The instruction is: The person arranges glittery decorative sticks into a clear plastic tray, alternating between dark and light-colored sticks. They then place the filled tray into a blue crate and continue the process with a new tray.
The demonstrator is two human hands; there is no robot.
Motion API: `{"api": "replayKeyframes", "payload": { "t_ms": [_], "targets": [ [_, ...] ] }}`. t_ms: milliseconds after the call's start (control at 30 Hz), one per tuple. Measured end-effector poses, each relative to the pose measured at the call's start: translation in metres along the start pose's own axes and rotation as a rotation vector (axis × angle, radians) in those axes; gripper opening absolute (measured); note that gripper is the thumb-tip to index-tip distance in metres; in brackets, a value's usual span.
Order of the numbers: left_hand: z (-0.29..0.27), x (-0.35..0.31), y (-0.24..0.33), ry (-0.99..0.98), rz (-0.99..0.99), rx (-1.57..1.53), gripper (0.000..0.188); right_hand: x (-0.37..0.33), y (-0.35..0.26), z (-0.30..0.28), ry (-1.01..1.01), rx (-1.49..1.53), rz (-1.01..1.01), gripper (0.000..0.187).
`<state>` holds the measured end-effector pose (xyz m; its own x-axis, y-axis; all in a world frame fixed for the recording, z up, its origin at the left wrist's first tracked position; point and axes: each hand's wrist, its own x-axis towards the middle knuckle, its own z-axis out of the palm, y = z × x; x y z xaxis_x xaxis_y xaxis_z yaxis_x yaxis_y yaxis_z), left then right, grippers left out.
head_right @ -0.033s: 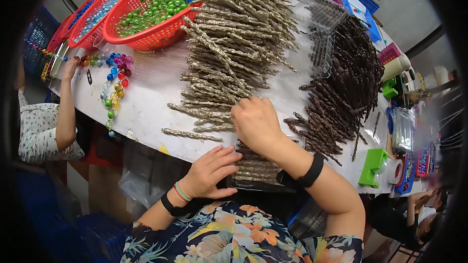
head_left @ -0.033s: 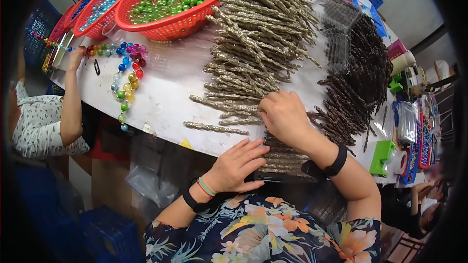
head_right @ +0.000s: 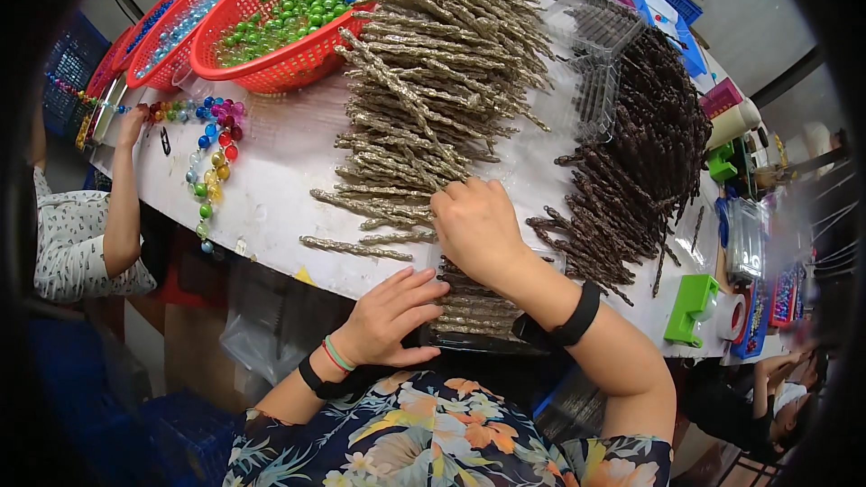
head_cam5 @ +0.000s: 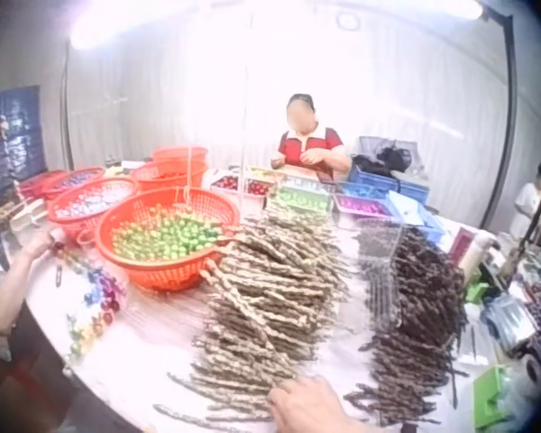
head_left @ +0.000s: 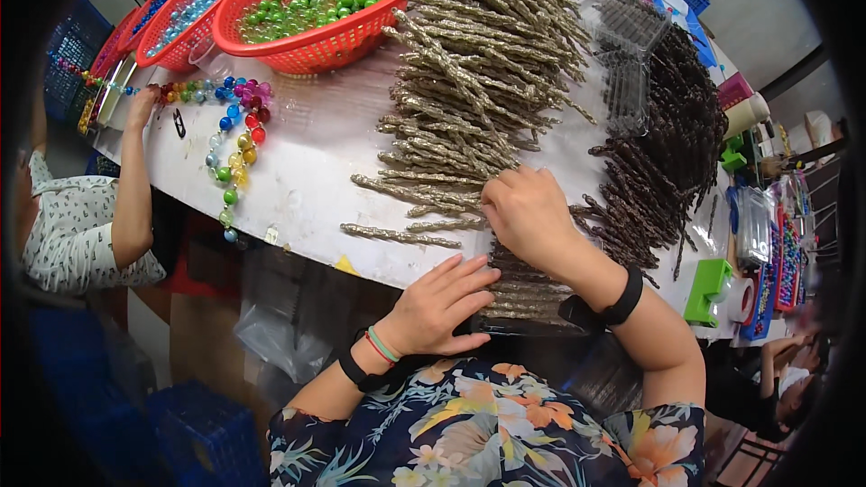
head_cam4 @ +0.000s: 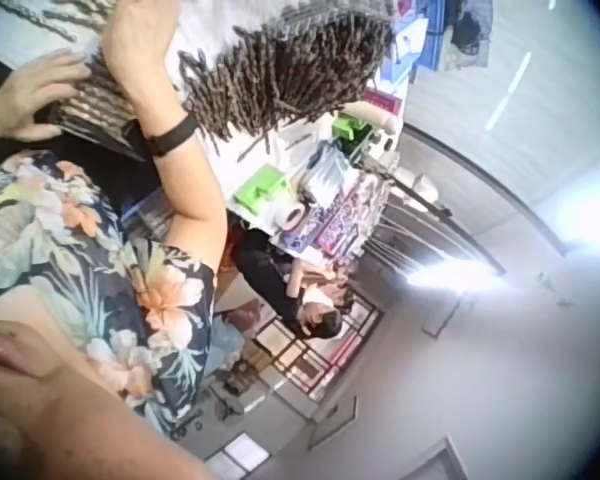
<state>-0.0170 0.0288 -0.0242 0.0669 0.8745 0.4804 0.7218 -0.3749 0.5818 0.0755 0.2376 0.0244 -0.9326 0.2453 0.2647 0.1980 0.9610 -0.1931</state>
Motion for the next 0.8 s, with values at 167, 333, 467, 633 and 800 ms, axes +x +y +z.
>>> {"api": "replayKeyframes", "payload": {
  "t_ms": [167,333,467,633,800],
  "targets": [
    [0.0,-0.002,0.001,-0.008,-0.004,0.005,0.052,-0.002,-0.003,-0.006,0.073,0.065,0.002,0.008],
    [0.0,-0.002,-0.001,-0.018,-0.02,-0.016,0.053,-0.016,-0.001,-0.064,0.28,0.369,0.006,0.01],
    [0.002,0.001,0.0,-0.001,-0.031,-0.029,0.052,-0.076,0.004,-0.082,-0.133,1.045,0.584,0.01],
    [0.004,0.0,0.0,0.002,-0.039,-0.022,0.049,-0.12,0.001,-0.091,-0.22,0.818,0.51,0.008],
    [0.002,0.001,-0.001,-0.001,-0.036,-0.017,0.048,-0.135,0.001,-0.085,-0.259,0.645,0.302,0.007]
  ]
}}
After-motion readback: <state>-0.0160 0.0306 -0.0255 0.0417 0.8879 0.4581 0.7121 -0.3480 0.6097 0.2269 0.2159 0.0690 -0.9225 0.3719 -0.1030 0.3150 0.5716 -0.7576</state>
